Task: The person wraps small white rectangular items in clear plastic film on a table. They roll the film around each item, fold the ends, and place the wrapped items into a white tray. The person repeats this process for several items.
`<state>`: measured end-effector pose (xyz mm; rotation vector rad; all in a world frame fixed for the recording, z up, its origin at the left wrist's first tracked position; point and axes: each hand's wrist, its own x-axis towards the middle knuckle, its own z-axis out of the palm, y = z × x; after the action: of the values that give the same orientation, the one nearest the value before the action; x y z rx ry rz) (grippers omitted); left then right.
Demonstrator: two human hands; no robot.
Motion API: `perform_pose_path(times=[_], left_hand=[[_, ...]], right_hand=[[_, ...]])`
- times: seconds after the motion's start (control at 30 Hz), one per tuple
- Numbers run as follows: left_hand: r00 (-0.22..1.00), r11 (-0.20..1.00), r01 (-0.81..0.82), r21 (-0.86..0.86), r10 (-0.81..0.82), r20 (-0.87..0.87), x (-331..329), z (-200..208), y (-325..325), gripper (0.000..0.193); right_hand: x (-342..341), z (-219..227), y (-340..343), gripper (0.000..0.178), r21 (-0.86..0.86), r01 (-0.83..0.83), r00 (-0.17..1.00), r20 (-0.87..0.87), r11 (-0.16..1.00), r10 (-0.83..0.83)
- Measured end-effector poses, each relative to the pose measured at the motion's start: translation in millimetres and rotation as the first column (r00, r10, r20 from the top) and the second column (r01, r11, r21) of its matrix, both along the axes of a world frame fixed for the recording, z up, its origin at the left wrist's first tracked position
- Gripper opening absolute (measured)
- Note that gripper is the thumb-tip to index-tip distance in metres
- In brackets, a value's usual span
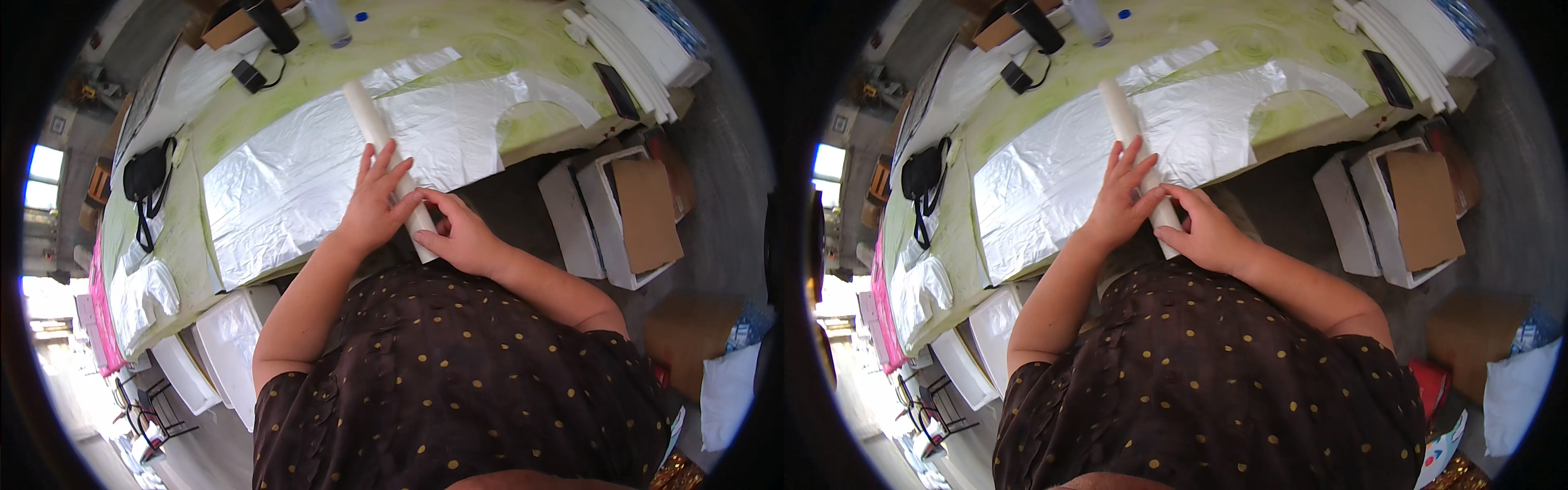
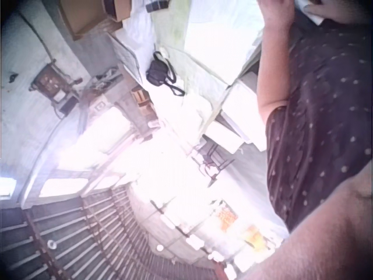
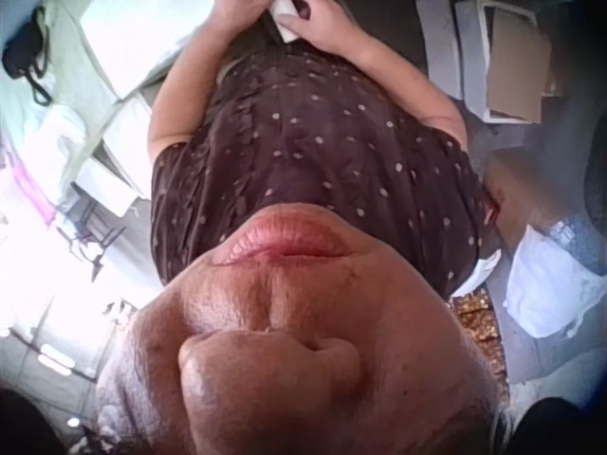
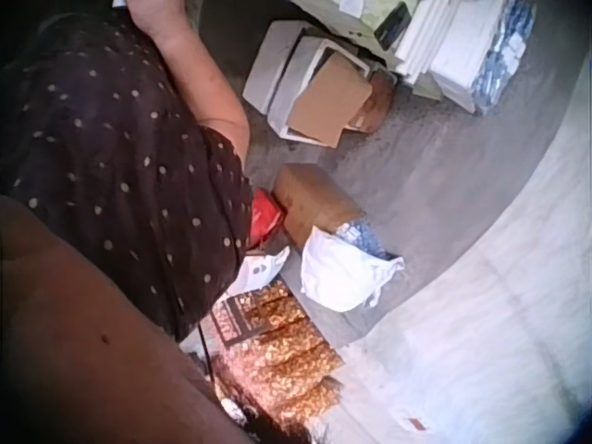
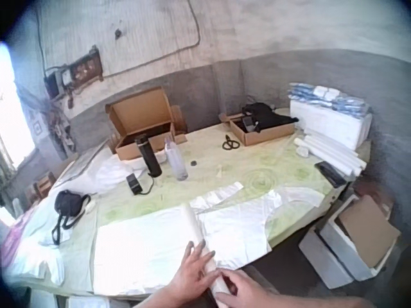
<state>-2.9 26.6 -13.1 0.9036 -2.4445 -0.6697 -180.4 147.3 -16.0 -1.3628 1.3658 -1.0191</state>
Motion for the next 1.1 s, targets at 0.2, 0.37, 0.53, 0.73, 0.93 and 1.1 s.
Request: perform_pose_path(times=[0.2, 0.37, 0.53, 0.73, 0.93, 1.1], left_hand=[[0.989, 0.985, -0.024, -0.173, -0.001, -0.145, -7, 32, -7, 0.047], [0.991, 0.992, 0.13, -0.009, -0.13, -0.016, -65, 45, -26, 0.032], [0.92, 0.99, 0.106, 0.089, -0.132, 0.37, -110, 38, -38, 0.032], [0.897, 0.981, 0.011, 0.195, -0.096, 0.432, -113, 29, -50, 0.024], [0.957, 0.946, -0.139, 0.292, 0.053, 0.284, -103, 27, -50, 0.027], [0.976, 0.912, -0.193, 0.363, 0.139, 0.169, -91, 39, -53, 0.03]], right_hand=[[-32, -9, -10, 0.058, -0.287, 0.217, 0.935, -0.214, 0.933, -0.283], [-35, 2, -14, 0.03, -0.206, -0.024, 0.994, -0.11, 0.978, 0.001], [-43, -13, 9, 0.023, -0.251, 0.197, 0.979, 0.006, 0.948, -0.202], [-64, -35, 32, 0.02, -0.17, 0.334, 0.941, 0.11, 0.927, -0.319], [-68, -25, 22, 0.019, -0.307, 0.328, 0.945, 0.103, 0.893, -0.312], [-79, -7, -9, 0.022, -0.61, 0.134, 0.929, -0.198, 0.781, -0.314]])
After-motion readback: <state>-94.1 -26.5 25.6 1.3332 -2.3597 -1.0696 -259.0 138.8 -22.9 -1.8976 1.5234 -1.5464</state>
